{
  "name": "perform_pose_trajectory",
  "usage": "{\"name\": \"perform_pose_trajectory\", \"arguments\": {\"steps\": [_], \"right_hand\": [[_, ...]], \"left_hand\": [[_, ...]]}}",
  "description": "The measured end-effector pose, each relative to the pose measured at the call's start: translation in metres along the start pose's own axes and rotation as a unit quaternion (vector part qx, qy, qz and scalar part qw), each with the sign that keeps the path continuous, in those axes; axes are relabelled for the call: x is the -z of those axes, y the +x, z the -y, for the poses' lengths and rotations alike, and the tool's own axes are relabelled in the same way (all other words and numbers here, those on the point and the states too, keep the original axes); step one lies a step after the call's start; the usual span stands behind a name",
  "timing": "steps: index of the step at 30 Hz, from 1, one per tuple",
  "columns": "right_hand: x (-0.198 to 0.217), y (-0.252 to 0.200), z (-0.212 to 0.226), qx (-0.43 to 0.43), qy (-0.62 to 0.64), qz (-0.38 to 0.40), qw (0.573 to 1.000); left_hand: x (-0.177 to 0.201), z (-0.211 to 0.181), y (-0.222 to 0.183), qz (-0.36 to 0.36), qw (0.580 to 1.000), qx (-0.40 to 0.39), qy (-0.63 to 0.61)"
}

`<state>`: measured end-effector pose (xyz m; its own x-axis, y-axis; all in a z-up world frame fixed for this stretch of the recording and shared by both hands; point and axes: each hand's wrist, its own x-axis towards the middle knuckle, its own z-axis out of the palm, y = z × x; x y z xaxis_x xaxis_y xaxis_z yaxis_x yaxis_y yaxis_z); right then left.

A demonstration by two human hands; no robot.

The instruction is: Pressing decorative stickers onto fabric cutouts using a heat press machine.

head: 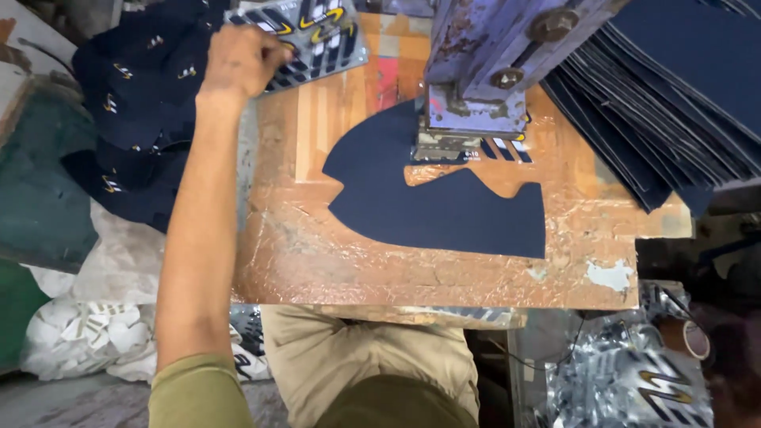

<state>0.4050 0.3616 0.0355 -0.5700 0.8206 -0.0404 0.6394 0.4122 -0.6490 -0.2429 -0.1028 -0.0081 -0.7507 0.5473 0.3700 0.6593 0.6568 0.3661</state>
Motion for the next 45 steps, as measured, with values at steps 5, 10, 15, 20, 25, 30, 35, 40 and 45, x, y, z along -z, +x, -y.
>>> {"name": "perform_pose_trajectory", "arguments": {"steps": [5, 10, 15, 20, 25, 30, 35, 40, 45], "right_hand": [[-0.015, -0.013, 0.033, 0.075, 0.012, -0.027, 0.997], [-0.090, -0.007, 0.135, 0.184, 0.226, 0.177, 0.940], [-0.174, 0.008, 0.150, 0.169, 0.261, 0.375, 0.873], [-0.166, 0.039, 0.117, 0.149, 0.148, 0.220, 0.953], [-0.087, 0.067, 0.077, 0.118, 0.176, 0.159, 0.964], [-0.040, 0.045, 0.129, 0.297, -0.141, -0.102, 0.939], [-0.020, 0.087, 0.236, 0.471, -0.125, -0.239, 0.840], [-0.033, 0.188, 0.252, 0.505, -0.161, -0.188, 0.827], [-0.038, 0.213, 0.254, 0.509, -0.082, -0.110, 0.850]], "left_hand": [[0.051, -0.083, -0.036, -0.191, 0.979, -0.048, -0.050], [0.037, -0.193, -0.161, -0.156, 0.977, -0.119, -0.086], [-0.002, -0.289, -0.249, 0.221, 0.932, -0.201, -0.204], [0.010, -0.252, -0.185, 0.117, 0.943, -0.212, -0.227], [-0.013, -0.180, -0.088, -0.055, 0.988, -0.072, -0.122], [-0.036, -0.185, -0.013, 0.141, 0.954, 0.152, -0.216], [-0.076, -0.180, -0.003, 0.085, 0.991, 0.082, -0.059], [-0.030, -0.175, -0.048, 0.044, 0.995, 0.072, -0.059], [0.043, -0.100, -0.161, 0.118, 0.966, 0.221, 0.062]]}}
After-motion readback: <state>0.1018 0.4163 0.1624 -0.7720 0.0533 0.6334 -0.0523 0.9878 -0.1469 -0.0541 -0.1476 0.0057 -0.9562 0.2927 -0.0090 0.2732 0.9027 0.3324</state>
